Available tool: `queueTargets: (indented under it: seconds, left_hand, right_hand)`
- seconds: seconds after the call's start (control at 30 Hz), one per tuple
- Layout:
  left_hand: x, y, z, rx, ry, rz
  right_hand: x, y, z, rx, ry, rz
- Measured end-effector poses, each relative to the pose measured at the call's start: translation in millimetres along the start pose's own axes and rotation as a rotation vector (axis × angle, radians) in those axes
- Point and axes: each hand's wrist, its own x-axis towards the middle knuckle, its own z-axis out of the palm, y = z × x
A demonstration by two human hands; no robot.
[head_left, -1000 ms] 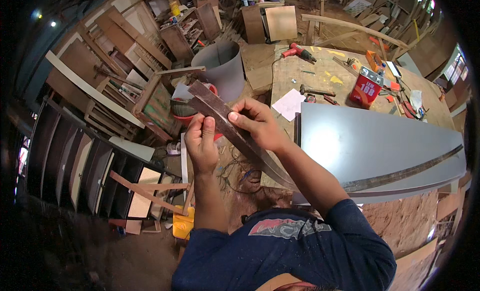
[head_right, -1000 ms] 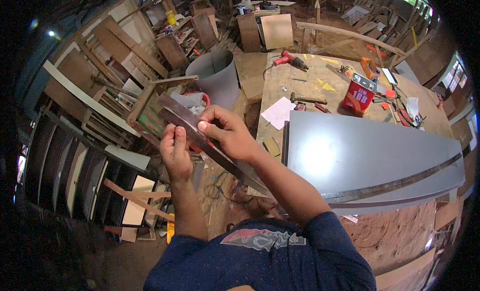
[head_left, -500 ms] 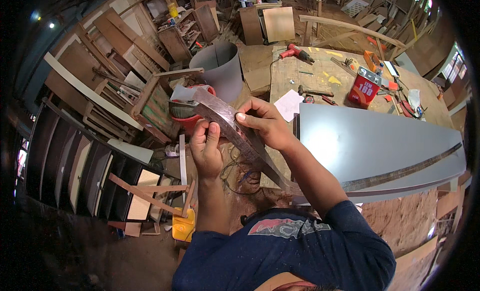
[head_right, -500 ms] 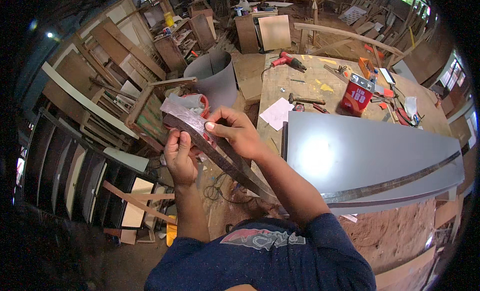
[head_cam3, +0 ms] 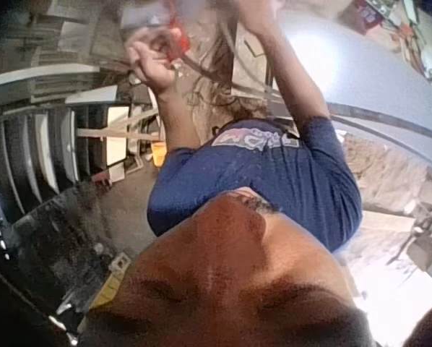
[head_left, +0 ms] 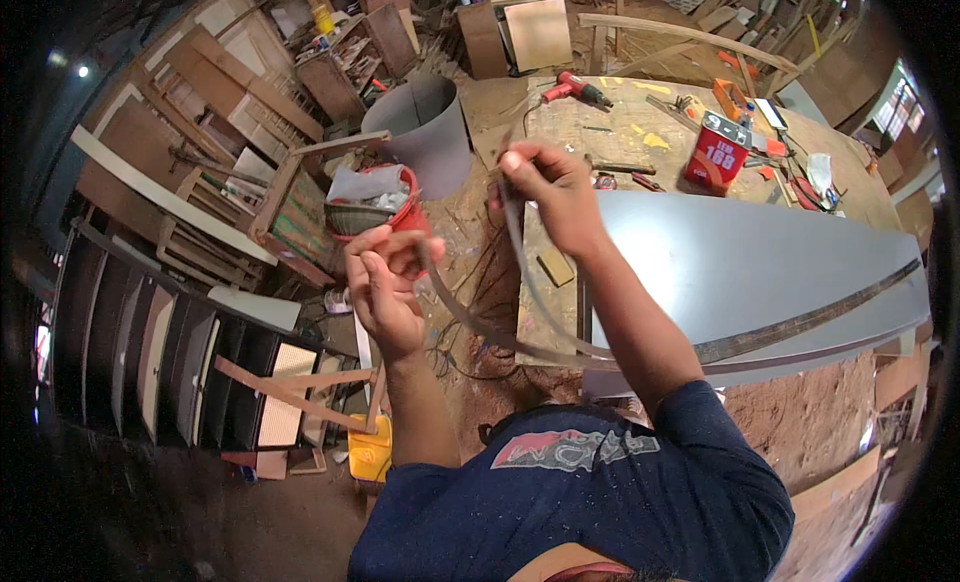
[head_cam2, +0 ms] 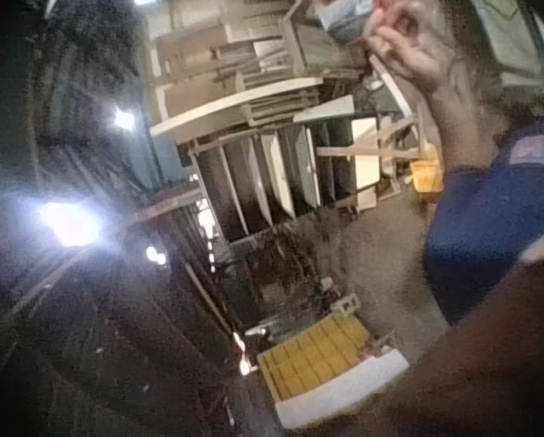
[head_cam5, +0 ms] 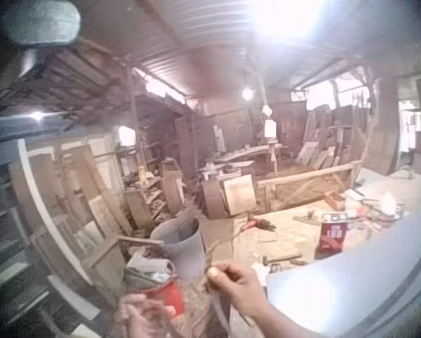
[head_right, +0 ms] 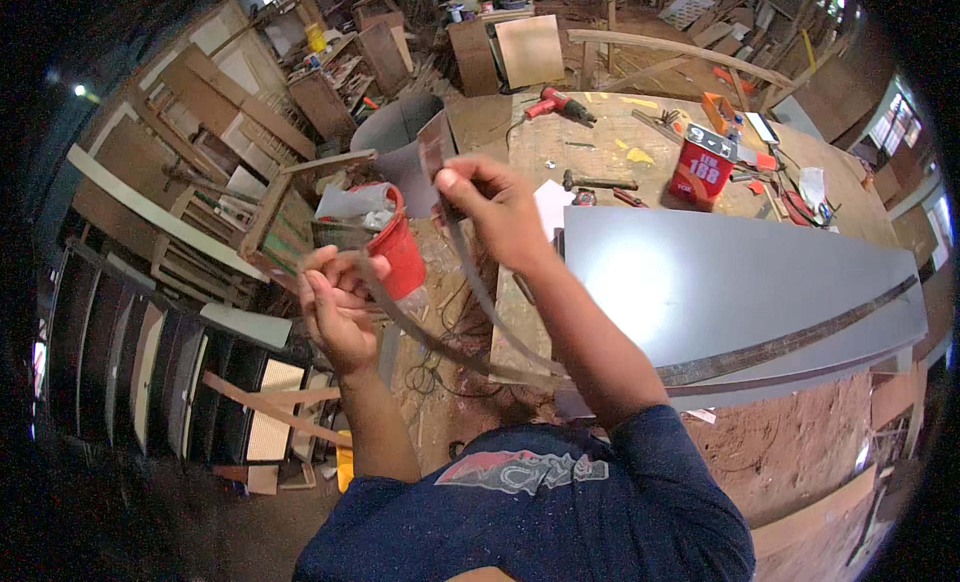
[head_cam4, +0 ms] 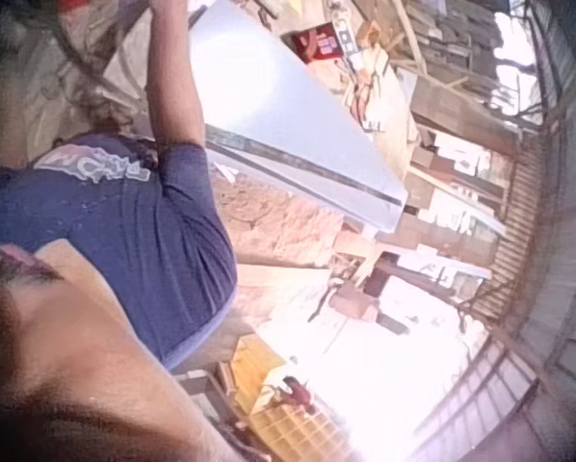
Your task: The person applies adhesive from a container to the edge of a curved board using a scraper and then presses a flexible metal strip onto the prepared edge.
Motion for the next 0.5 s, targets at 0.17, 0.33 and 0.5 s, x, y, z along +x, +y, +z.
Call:
queueTargets:
  seconds: [0.17,0.33,0.5]
  left_hand:
    - [-13.9,-45.1,20.4,0.155,-0.405,-0.056]
    - [-39.3,-81.9,-1.3,0.504,-0.214,-0.164]
    - [-43.6,-77.7,-0.2,0.386,-0.248,-0.322]
  right_hand:
    - [3.6,32.3,4.0,-0.012,-0.025,0.028]
    - [14.0,50.9,-10.4,0.414,-0.027,0.128]
    - [3.4,46.4,-44.3,0.564,0.227,0.19]
